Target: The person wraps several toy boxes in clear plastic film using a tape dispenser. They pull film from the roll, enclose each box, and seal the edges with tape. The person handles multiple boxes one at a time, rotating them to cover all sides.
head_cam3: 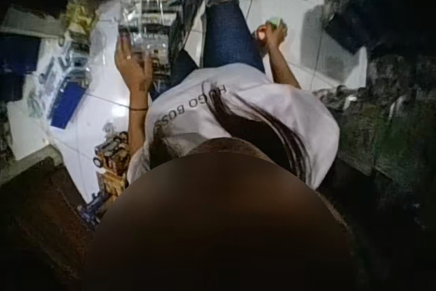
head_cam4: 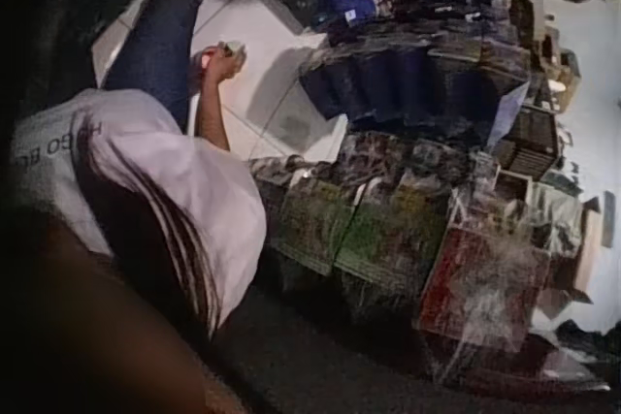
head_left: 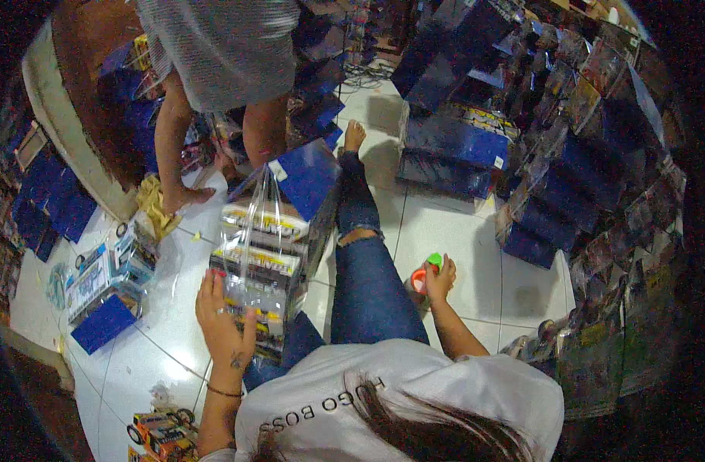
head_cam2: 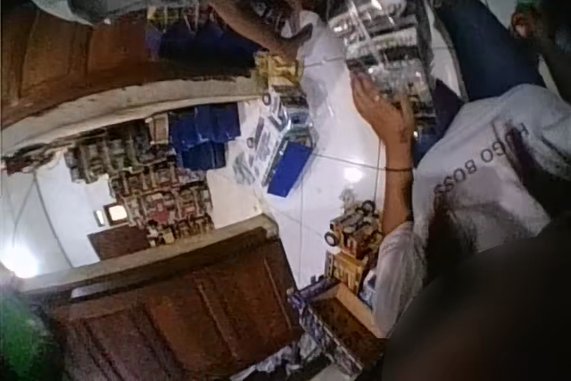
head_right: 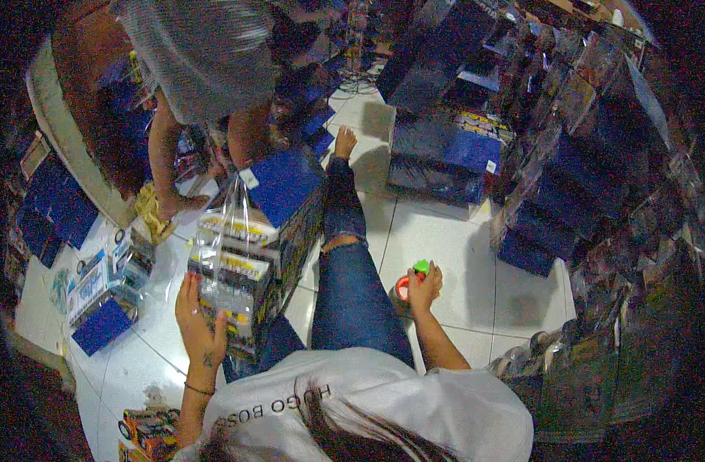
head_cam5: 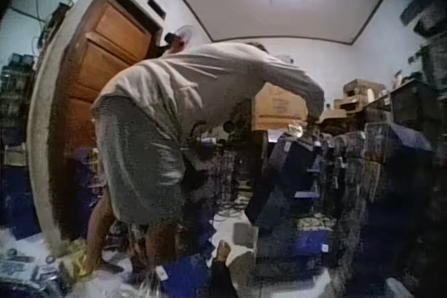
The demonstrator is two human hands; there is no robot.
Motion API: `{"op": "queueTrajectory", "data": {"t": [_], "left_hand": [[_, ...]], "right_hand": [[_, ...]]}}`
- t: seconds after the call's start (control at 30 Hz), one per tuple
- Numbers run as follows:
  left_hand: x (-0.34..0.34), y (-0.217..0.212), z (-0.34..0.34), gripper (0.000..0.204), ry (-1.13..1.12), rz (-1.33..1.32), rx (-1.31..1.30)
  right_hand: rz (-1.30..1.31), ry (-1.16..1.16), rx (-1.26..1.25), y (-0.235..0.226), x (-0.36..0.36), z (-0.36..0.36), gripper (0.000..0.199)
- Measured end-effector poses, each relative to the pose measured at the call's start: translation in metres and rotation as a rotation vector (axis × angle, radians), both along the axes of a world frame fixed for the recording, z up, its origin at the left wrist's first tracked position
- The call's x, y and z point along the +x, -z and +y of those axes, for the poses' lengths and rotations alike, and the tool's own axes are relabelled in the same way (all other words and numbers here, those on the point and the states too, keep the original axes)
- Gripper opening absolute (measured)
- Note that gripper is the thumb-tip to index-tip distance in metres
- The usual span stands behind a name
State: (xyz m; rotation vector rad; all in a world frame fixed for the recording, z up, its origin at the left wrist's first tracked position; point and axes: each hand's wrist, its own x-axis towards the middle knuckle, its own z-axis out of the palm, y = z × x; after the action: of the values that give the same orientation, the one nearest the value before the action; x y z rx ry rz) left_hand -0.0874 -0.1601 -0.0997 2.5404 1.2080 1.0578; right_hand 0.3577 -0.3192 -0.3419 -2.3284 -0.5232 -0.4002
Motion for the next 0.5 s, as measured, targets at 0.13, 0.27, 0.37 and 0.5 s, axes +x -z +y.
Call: {"op": "queueTrajectory", "data": {"t": [0.13,0.27,0.37,0.5], "left_hand": [[-0.018,0.009,0.033,0.061,0.062,-0.418,-0.405],[-0.032,0.002,0.113,0.062,0.197,-0.457,-0.693],[-0.023,-0.005,0.165,0.073,0.423,-0.646,-0.978],[0.011,-0.016,0.217,0.074,0.516,-0.538,-1.155]], "right_hand": [[0.378,-0.411,0.564,-0.083,-0.035,0.066,0.057],[0.957,-0.741,0.806,-0.130,-0.082,0.121,0.058],[1.297,-0.796,0.729,-0.135,-0.109,0.141,0.057],[1.628,-0.707,0.708,-0.112,-0.128,0.153,0.054]]}}
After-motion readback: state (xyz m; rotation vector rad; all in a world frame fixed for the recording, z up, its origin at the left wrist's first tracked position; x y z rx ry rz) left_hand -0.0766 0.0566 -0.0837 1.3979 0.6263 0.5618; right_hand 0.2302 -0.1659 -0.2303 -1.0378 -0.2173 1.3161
